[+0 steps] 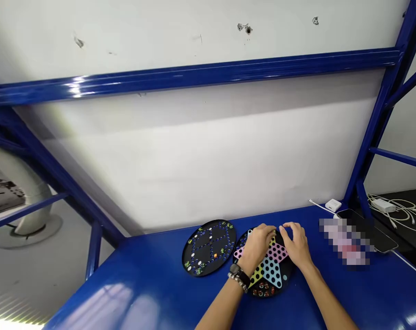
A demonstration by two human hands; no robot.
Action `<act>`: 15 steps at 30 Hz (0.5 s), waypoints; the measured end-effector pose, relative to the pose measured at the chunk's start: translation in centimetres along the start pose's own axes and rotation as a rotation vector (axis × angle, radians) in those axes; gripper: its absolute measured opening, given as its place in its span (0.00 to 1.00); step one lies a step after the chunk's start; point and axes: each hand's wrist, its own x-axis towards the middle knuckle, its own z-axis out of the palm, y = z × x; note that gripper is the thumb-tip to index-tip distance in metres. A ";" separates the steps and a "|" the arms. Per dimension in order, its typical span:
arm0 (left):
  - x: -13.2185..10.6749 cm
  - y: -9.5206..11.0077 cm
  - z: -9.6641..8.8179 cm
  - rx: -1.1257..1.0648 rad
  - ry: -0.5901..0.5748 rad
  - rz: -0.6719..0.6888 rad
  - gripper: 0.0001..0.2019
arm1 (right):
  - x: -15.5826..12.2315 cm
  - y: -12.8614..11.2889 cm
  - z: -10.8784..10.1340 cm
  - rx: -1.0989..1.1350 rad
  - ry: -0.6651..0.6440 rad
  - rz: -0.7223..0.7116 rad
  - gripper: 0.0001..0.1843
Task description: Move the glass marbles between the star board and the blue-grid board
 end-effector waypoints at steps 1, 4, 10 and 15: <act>0.6 0.8 0.8 0.042 -0.044 0.016 0.15 | 0.0 0.1 0.0 -0.008 0.006 -0.011 0.21; 1.6 1.8 2.4 0.118 -0.102 0.021 0.12 | -0.1 0.3 0.2 -0.019 0.019 -0.041 0.20; 0.3 -0.6 0.7 0.096 -0.127 0.056 0.11 | -0.5 -0.2 0.4 -0.037 -0.007 -0.049 0.20; -1.6 -3.0 -0.9 0.039 -0.121 0.059 0.14 | -1.1 -0.7 0.2 -0.089 -0.152 -0.037 0.19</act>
